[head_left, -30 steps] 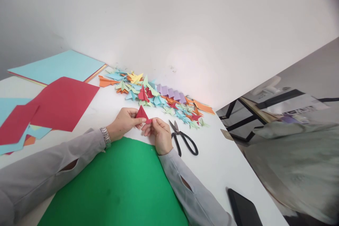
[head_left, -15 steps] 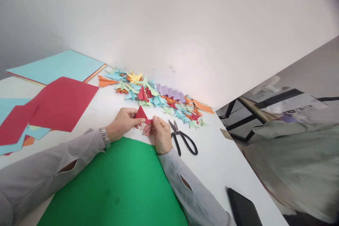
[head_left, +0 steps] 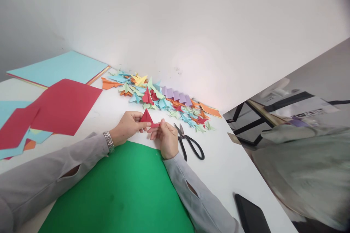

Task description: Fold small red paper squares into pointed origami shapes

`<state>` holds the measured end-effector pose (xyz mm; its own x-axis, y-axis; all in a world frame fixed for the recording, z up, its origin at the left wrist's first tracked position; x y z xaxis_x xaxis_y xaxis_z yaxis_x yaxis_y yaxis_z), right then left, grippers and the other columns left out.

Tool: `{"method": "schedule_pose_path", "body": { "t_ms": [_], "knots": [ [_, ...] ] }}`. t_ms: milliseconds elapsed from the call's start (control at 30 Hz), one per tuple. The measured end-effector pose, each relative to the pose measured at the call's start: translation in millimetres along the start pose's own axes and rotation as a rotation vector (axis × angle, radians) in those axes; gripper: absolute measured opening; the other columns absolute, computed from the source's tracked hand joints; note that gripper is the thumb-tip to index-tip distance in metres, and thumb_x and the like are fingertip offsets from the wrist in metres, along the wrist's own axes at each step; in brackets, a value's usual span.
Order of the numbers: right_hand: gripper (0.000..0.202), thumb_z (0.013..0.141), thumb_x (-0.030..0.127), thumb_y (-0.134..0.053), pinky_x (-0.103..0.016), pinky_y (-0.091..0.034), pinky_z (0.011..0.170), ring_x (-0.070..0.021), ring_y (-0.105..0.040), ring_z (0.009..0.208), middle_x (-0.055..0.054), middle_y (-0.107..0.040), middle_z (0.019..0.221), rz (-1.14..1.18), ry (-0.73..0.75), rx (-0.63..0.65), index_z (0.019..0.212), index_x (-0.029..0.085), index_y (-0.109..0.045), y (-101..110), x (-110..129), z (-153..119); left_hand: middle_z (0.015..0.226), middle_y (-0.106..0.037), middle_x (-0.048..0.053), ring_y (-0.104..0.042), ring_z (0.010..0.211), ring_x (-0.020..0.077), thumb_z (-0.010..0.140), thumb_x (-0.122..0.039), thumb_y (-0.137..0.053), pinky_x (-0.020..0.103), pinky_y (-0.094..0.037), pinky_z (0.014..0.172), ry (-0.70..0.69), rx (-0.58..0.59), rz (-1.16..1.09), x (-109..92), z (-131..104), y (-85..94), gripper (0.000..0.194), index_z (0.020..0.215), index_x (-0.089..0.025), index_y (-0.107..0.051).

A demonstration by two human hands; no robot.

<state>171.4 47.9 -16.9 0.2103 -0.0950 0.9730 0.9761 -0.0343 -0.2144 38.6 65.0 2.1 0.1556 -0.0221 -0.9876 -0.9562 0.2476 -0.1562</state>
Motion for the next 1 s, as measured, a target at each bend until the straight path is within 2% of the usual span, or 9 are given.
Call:
{"method": "schedule_pose_path", "body": {
  "t_ms": [167,300,433,533,633,800,900,1000],
  "knots": [
    [0.046,0.078,0.06,-0.056,-0.024,-0.04,0.039,-0.0111,-0.052,0.037,-0.004,-0.067,0.054,0.006,-0.019,0.005,0.064,0.016,-0.061,0,-1,1,0.054,-0.063,0.002,-0.051,0.045,0.0089,0.056,-0.03,-0.079,0.023,-0.041,0.046,0.004,-0.017,-0.016,3,1,2.6,0.023,0.063,-0.012,-0.067],
    [0.037,0.071,0.052,-0.069,-0.022,-0.04,0.042,-0.0103,-0.053,0.039,-0.001,-0.067,0.055,-0.103,0.004,0.097,0.064,0.017,-0.058,-7,0,-1,0.055,-0.063,0.003,-0.054,0.05,0.0104,0.059,-0.032,-0.077,0.023,-0.043,0.049,0.009,0.018,-0.034,4,1,1.0,0.024,0.062,-0.011,-0.067],
    [0.034,0.073,0.047,-0.069,-0.021,-0.038,0.042,-0.009,-0.052,0.04,0.0,-0.065,0.053,-0.116,0.025,0.06,0.061,0.018,-0.056,-6,1,-1,0.056,-0.063,0.005,-0.055,0.052,0.0107,0.069,-0.035,-0.07,0.023,-0.044,0.05,0.05,0.055,-0.142,6,2,-2.1,0.027,0.061,-0.01,-0.065],
    [0.034,0.075,0.045,-0.067,-0.021,-0.038,0.041,-0.0087,-0.051,0.039,0.0,-0.065,0.053,-0.093,0.036,-0.002,0.06,0.018,-0.054,-1,2,0,0.065,-0.065,0.005,-0.059,0.056,0.0119,0.071,-0.029,-0.068,0.023,-0.046,0.049,0.09,-0.007,-0.263,7,3,0.1,0.02,0.079,-0.01,-0.067],
    [0.034,0.074,0.046,-0.067,-0.021,-0.038,0.04,-0.0084,-0.05,0.038,0.0,-0.064,0.053,-0.074,0.054,-0.062,0.061,0.018,-0.054,3,3,1,0.077,-0.068,0.005,-0.061,0.06,0.0131,0.069,-0.022,-0.069,0.025,-0.05,0.05,0.126,-0.098,-0.327,6,3,4.2,0.031,0.098,-0.013,-0.063],
    [0.033,0.073,0.045,-0.069,-0.021,-0.04,0.04,-0.0082,-0.05,0.039,0.0,-0.065,0.056,-0.05,0.044,-0.071,0.062,0.018,-0.054,4,2,1,0.067,-0.064,0.002,-0.059,0.059,0.0121,0.063,-0.018,-0.073,0.025,-0.05,0.051,0.115,-0.08,-0.274,4,2,3.7,0.025,0.084,-0.011,-0.061],
    [0.033,0.072,0.045,-0.07,-0.021,-0.04,0.039,-0.0083,-0.051,0.039,0.0,-0.066,0.058,-0.015,0.025,-0.081,0.062,0.018,-0.052,5,1,2,0.071,-0.065,0.001,-0.06,0.061,0.0113,0.059,-0.019,-0.076,0.026,-0.051,0.054,0.087,-0.078,-0.295,4,2,5.0,0.027,0.074,-0.014,-0.053],
    [0.033,0.072,0.044,-0.07,-0.02,-0.04,0.039,-0.0077,-0.051,0.039,0.0,-0.066,0.057,-0.002,0.015,-0.08,0.063,0.018,-0.053,5,0,2,0.075,-0.067,0.001,-0.062,0.064,0.0119,0.059,-0.023,-0.078,0.027,-0.052,0.058,0.076,-0.028,-0.314,6,3,4.1,0.034,0.079,-0.016,-0.051]
  ]
}}
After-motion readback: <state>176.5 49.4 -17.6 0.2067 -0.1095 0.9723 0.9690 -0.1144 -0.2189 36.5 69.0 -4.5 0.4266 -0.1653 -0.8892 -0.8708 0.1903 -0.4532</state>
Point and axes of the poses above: each hand's wrist, its own z-axis towards the middle knuckle, its own y-axis out of the back of the hand, x = y × z, the point moved 6 cm from there along z, towards the middle knuckle
